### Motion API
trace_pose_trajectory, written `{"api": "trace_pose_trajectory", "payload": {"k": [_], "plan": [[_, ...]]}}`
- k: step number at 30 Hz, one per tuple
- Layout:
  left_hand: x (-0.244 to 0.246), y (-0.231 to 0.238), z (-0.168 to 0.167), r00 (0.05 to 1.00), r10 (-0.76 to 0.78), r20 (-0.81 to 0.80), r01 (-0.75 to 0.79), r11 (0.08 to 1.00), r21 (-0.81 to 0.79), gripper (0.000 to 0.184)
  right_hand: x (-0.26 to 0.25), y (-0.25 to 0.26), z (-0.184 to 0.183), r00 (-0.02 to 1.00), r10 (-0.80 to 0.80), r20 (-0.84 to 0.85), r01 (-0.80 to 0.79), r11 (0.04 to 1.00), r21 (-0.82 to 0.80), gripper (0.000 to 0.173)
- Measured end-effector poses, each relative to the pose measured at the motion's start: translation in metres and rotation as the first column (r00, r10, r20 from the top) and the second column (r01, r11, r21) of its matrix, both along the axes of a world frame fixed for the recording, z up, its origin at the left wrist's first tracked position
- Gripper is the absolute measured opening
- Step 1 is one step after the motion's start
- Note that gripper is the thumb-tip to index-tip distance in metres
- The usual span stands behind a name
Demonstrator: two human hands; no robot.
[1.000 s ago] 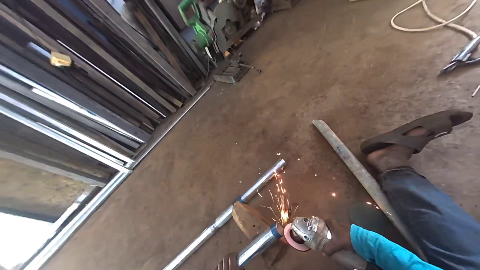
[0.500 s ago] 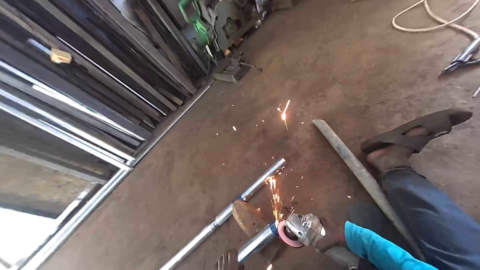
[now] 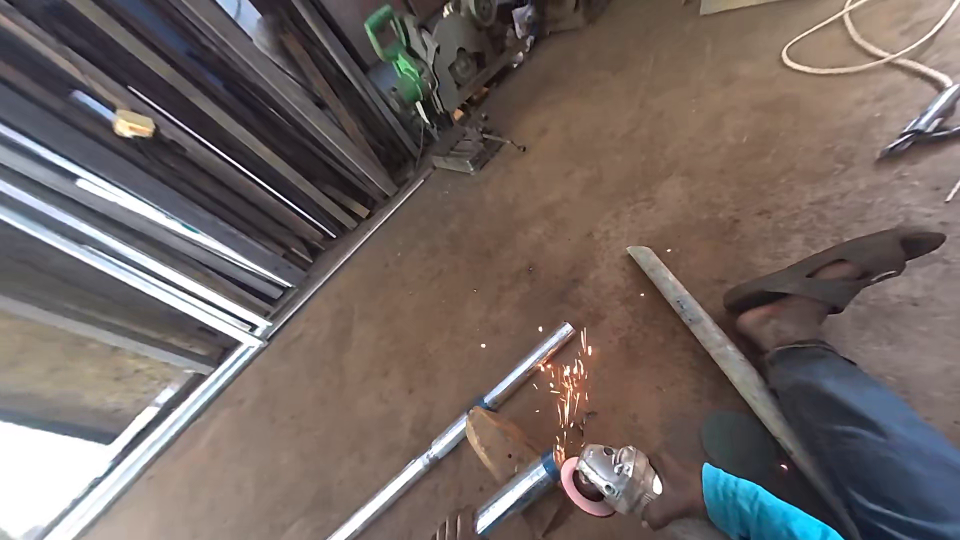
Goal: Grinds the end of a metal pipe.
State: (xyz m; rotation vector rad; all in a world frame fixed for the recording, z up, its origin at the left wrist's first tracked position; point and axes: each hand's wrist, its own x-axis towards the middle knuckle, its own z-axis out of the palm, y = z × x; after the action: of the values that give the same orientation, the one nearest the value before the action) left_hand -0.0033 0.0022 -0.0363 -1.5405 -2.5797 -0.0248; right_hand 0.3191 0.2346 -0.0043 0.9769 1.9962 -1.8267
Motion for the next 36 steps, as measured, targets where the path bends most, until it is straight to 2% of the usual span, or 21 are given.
{"api": "trace_pose_trajectory", "payload": {"k": [5, 10, 14, 19, 23, 29, 33, 36], "plan": [[-0.003, 0.001, 0.003, 0.999, 0.007, 0.033, -0.006, 0.999, -0.05, 0.048, -0.006, -0.007, -0.008, 0.997, -0.08, -0.019, 0.08, 0.997, -0.006, 0.077], [-0.001, 0.002, 0.002, 1.0, 0.01, -0.003, -0.01, 1.0, -0.008, 0.047, 0.0, -0.006, -0.008, 0.996, -0.035, -0.077, 0.034, 0.999, -0.02, 0.076], [-0.001, 0.006, 0.01, 0.993, 0.065, 0.098, -0.053, 0.992, -0.113, 0.048, -0.01, -0.009, -0.008, 0.986, -0.13, -0.109, 0.128, 0.992, -0.021, 0.078], [-0.006, 0.005, 0.007, 0.996, 0.051, 0.074, -0.044, 0.994, -0.1, 0.05, -0.004, -0.009, -0.008, 0.995, -0.023, -0.096, 0.025, 1.0, 0.011, 0.075], [-0.005, 0.008, 0.01, 0.987, 0.11, 0.116, -0.084, 0.975, -0.205, 0.051, -0.012, -0.012, -0.012, 0.986, -0.133, -0.104, 0.133, 0.991, -0.007, 0.08], [-0.005, 0.006, 0.007, 0.994, 0.065, 0.084, -0.053, 0.989, -0.136, 0.051, -0.001, -0.011, -0.019, 0.988, -0.024, -0.153, 0.029, 0.999, 0.032, 0.079], [-0.004, 0.005, 0.007, 0.995, 0.061, 0.08, -0.051, 0.991, -0.125, 0.051, -0.013, -0.008, -0.014, 0.98, -0.137, -0.143, 0.141, 0.99, 0.016, 0.08], [-0.007, 0.008, 0.009, 0.991, 0.087, 0.106, -0.069, 0.983, -0.168, 0.052, -0.01, -0.007, -0.016, 0.988, -0.104, -0.116, 0.107, 0.994, 0.026, 0.078]]}}
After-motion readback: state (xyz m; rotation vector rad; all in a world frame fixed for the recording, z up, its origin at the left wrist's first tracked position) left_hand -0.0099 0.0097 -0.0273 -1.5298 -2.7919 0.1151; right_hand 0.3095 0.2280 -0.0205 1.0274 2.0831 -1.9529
